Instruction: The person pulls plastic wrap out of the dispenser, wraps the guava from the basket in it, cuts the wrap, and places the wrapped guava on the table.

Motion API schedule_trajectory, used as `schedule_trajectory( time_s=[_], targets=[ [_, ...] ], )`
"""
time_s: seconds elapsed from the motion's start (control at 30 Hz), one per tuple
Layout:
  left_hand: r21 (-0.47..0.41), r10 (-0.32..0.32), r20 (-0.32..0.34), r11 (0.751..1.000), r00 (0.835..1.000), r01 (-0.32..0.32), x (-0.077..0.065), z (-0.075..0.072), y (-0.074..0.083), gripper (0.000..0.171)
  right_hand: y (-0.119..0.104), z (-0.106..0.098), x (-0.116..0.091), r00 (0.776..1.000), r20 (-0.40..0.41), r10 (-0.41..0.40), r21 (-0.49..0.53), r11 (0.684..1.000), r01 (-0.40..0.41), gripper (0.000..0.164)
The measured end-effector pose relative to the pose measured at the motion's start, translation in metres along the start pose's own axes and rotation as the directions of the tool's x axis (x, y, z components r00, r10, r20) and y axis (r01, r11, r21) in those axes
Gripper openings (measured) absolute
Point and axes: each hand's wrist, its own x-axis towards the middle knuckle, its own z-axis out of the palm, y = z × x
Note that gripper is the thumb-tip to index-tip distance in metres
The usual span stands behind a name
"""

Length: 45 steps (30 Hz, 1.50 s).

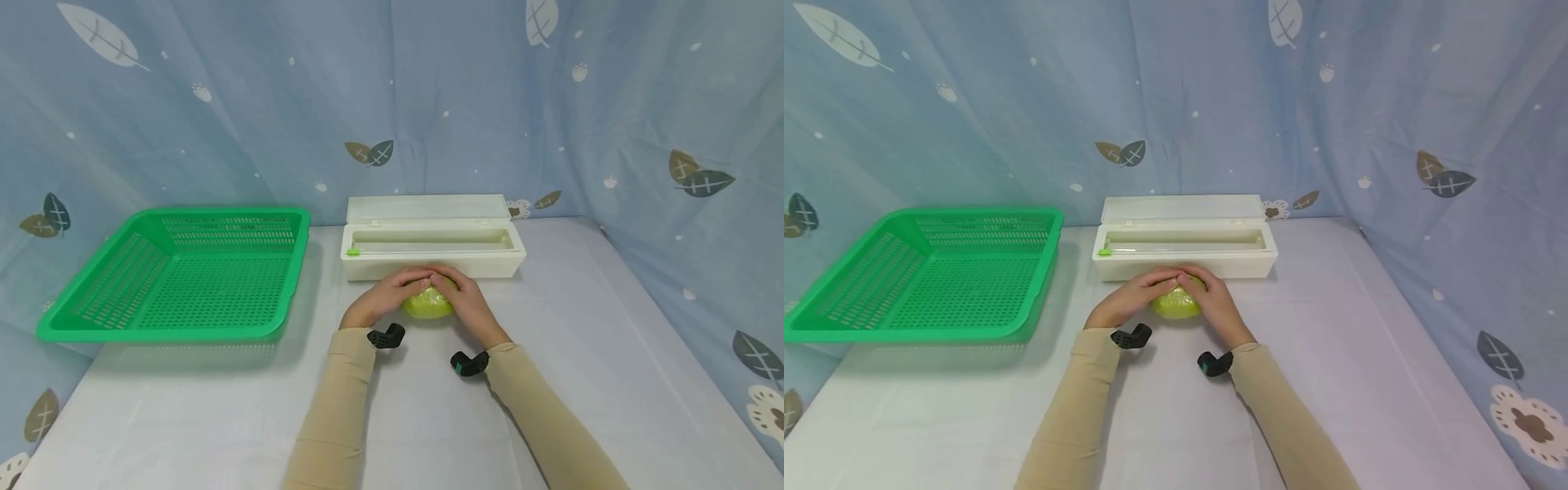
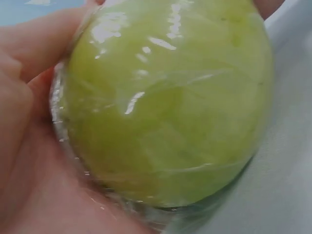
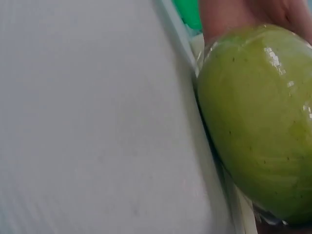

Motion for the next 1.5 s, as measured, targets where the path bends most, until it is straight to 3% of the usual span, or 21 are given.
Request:
schedule_trajectory(
  time_s=[0.17, 0.27, 0.57, 0.73, 0.93, 1.17, 1.4, 1.5],
  targets=[
    [0.023, 0.049, -0.005, 0.999, 0.999, -0.049, -0.002, 0.003, 0.009, 0.032, 0.001, -0.001, 0.001, 0.998, 0.045, -0.046, -0.158, 0.986, 0.053, 0.052],
    [-0.014, 0.052, -0.018, 0.999, 0.998, -0.052, -0.003, 0.004, 0.010, 0.030, 0.000, -0.004, 0.002, 0.992, 0.097, -0.086, -0.223, 0.969, 0.105, 0.054],
    [-0.100, -0.084, -0.021, 0.992, 0.996, 0.082, -0.005, 0.002, 0.010, 0.037, -0.009, -0.011, 0.002, 0.973, 0.215, -0.083, -0.316, 0.937, 0.150, 0.074],
    [-0.117, -0.067, -0.013, 0.991, 0.998, 0.065, -0.005, 0.000, 0.009, 0.050, -0.018, -0.014, 0.000, 0.966, 0.253, -0.045, -0.432, 0.889, 0.154, 0.092],
    [-0.096, -0.030, 0.015, 0.995, 0.999, 0.031, 0.001, 0.001, -0.003, 0.044, -0.021, -0.020, -0.001, 0.951, 0.308, -0.025, -0.410, 0.898, 0.157, 0.094],
    [-0.108, -0.055, -0.034, 0.993, 0.998, 0.051, 0.001, 0.000, -0.009, 0.042, -0.021, -0.023, -0.002, 0.927, 0.366, -0.079, -0.382, 0.896, 0.227, 0.094],
    [-0.118, -0.085, -0.045, 0.990, 0.995, 0.079, 0.001, -0.002, -0.014, 0.045, -0.022, -0.028, -0.009, 0.947, 0.320, 0.007, -0.396, 0.909, 0.127, 0.098],
    [-0.092, -0.147, -0.061, 0.986, 0.987, 0.141, -0.002, -0.006, -0.014, 0.049, -0.030, -0.030, -0.011, 0.947, 0.322, 0.005, -0.397, 0.909, 0.130, 0.096]
  ],
)
